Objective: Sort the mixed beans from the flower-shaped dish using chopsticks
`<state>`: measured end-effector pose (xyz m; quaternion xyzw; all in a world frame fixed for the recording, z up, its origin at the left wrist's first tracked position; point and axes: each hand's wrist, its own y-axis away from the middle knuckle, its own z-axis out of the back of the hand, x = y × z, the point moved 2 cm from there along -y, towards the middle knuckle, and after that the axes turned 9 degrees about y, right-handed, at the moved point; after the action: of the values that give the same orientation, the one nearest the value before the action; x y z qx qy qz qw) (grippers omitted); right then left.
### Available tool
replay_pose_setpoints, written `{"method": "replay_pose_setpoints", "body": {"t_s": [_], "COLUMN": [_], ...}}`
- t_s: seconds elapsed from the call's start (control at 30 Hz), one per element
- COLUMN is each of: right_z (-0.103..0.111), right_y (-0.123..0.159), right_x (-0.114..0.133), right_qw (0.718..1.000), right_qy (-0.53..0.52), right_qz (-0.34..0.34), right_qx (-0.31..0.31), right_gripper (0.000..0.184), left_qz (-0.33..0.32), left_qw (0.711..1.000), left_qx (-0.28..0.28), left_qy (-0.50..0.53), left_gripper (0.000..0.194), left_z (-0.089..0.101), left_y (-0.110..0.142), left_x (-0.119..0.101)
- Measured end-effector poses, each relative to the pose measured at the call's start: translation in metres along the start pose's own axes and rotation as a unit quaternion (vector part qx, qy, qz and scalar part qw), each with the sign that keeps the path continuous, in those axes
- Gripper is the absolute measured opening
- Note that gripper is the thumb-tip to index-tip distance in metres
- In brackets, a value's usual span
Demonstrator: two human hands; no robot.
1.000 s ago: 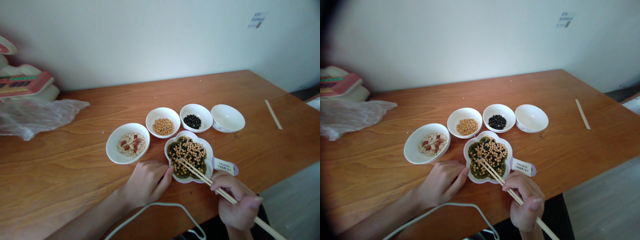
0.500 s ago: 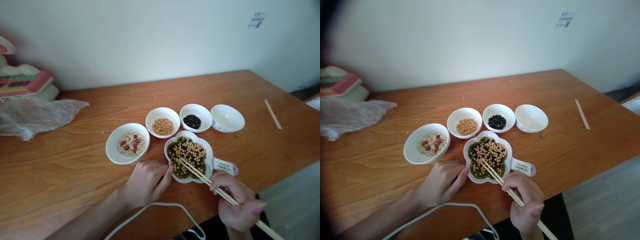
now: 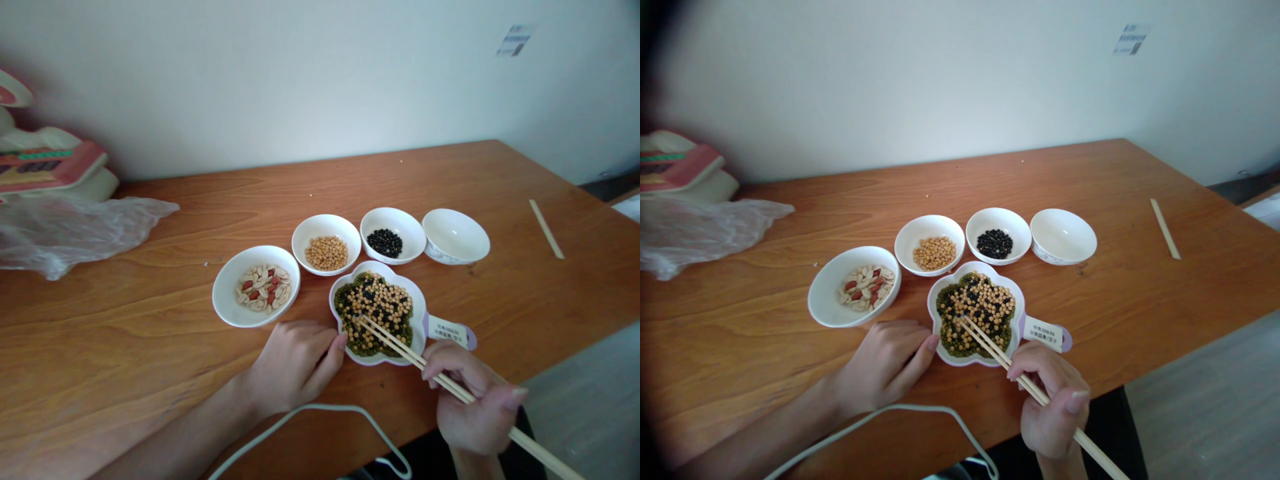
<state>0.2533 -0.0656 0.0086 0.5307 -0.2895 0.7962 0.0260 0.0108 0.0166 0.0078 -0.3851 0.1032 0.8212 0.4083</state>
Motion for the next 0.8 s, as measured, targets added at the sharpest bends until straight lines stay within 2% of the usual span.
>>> {"method": "replay_pose_setpoints", "body": {"t_s": [0.27,0.53,0.8], "right_z": [-0.0023,-0.0002,-0.0008], "right_y": [0.0006,0.0046,-0.0002], "right_x": [0.0008,-0.0039,0.0041], "right_qw": [1.000,1.000,0.999], "right_qy": [0.025,0.003,0.023], "right_qz": [-0.010,-0.020,0.027], "right_qx": [0.014,0.006,0.011], "right_gripper": [0.090,0.088,0.090], "left_qz": [-0.001,0.005,0.003], "left_qw": [1.000,1.000,1.000], "left_qx": [-0.004,0.003,0.002], "left_qy": [-0.002,0.003,0.000], "left_gripper": [0.045,0.045,0.044], "left_z": [-0.0007,-0.0003,-0.0012], "left_y": [-0.0003,0.0007,0.0001], "left_x": [-0.0007,0.0001,0.0011]}}
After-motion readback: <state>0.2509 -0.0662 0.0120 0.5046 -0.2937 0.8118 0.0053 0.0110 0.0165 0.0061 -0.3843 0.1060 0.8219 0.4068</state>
